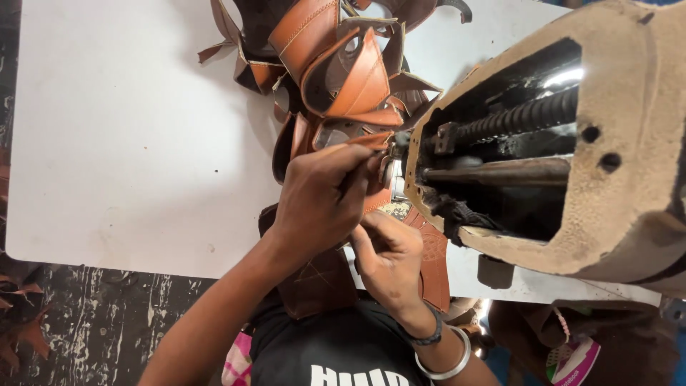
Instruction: Stitching leather components of shoes using an industrial sewing machine.
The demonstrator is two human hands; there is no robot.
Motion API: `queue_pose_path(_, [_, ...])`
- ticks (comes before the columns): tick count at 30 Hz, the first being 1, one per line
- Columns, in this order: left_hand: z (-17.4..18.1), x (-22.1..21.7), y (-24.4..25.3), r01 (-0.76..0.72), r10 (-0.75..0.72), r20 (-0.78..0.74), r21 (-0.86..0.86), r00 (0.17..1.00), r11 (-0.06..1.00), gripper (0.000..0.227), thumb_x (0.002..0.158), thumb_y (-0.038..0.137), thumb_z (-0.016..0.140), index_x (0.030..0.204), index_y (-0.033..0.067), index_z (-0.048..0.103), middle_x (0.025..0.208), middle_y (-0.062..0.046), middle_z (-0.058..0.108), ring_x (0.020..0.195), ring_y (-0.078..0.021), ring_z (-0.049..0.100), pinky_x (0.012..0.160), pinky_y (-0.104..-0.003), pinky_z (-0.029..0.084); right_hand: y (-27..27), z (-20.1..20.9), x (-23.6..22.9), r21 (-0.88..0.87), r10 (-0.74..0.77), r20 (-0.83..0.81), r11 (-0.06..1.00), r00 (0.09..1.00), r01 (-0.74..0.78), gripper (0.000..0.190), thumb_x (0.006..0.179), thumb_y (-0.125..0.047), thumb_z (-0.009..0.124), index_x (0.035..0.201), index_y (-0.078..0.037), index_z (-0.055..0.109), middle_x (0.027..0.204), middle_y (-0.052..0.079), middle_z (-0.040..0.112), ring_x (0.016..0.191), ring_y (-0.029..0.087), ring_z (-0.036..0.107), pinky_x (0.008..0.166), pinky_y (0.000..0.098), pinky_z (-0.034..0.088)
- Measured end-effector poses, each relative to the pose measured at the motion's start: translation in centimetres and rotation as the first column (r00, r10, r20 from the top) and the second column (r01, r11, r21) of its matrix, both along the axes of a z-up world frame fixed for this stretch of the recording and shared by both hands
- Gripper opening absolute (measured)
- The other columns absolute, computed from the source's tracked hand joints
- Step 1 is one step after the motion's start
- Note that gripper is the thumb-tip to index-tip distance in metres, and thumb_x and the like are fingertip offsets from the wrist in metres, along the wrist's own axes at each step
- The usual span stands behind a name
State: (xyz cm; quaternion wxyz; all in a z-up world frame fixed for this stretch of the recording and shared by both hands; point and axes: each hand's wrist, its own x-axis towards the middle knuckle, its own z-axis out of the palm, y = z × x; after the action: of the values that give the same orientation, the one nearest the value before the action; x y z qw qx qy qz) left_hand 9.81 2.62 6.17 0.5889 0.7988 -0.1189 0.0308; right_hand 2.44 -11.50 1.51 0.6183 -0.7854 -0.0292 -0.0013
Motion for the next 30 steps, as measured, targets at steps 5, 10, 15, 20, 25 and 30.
queue_pose_path(5, [-0.6,1.3,0.1,0.016,-0.030,0.243,0.060,0.969,0.998,0.006,0.096,-0.001,0.060,0.098,0.0017,0.065,0.088,-0.010,0.068,0.081,-0.0286,0.067,0.075,-0.040,0.052,0.6,0.1,1.0,0.000,-0.105,-0.006,0.995,0.994,0.105,0.010,0.093,0.002,0.069,0.101,0.005,0.075,0.072,0.004,0.070,0.062,0.007,0.060,0.057,0.0216,0.048])
queue_pose_path(10, [-0.7,1.3,0.4,-0.124,0.001,0.440,0.251,0.898,0.960,0.006,0.097,0.006,0.069,0.103,0.0061,0.067,0.094,-0.007,0.069,0.084,-0.0287,0.063,0.083,-0.045,0.044,-2.4,1.9,0.9,-0.172,0.039,0.080,0.985,0.996,-0.024,0.013,0.090,-0.006,0.077,0.101,0.000,0.074,0.086,0.006,0.074,0.075,0.013,0.071,0.066,0.0274,0.056])
queue_pose_path(15, [-0.1,-2.0,0.3,-0.332,0.190,0.545,0.174,0.817,0.927,0.027,0.094,0.012,0.075,0.115,-0.0009,0.062,0.096,-0.015,0.063,0.089,-0.0348,0.059,0.084,-0.045,0.048,-6.2,0.4,-0.4,-0.507,0.213,-0.120,0.827,0.970,-0.244,0.039,0.070,-0.017,0.088,0.105,-0.004,0.075,0.088,0.012,0.066,0.077,0.027,0.068,0.066,0.0369,0.053])
queue_pose_path(20, [-3.6,-6.3,-1.7,0.012,-0.020,0.357,0.025,0.934,1.000,0.023,0.090,0.001,0.078,0.110,0.0038,0.067,0.093,-0.010,0.068,0.085,-0.0245,0.065,0.074,-0.034,0.052,-9.5,-3.1,-2.7,-0.633,0.232,-0.048,0.746,0.971,-0.209,0.023,0.074,-0.010,0.084,0.087,-0.001,0.068,0.095,0.015,0.063,0.087,0.035,0.063,0.074,0.0420,0.052])
queue_pose_path(25, [-2.6,-7.0,-1.3,0.223,-0.226,0.224,0.039,0.948,0.974,0.029,0.089,-0.005,0.075,0.115,0.0036,0.066,0.107,-0.009,0.070,0.101,-0.0270,0.069,0.087,-0.036,0.057,-10.4,1.1,-4.1,-0.424,0.170,0.041,0.895,0.985,-0.136,0.015,0.083,-0.004,0.076,0.095,-0.001,0.069,0.100,0.013,0.071,0.092,0.028,0.071,0.082,0.0361,0.056])
queue_pose_path(30, [-1.4,-7.7,-0.9,0.354,-0.404,0.210,0.237,0.891,0.905,0.044,0.080,-0.006,0.069,0.123,0.0031,0.066,0.127,-0.013,0.069,0.117,-0.0313,0.068,0.095,-0.038,0.056,-9.7,4.5,-7.9,0.079,-0.083,0.146,0.994,0.986,0.072,0.012,0.094,-0.001,0.073,0.104,0.000,0.067,0.098,0.017,0.075,0.092,0.024,0.075,0.085,0.0336,0.062])
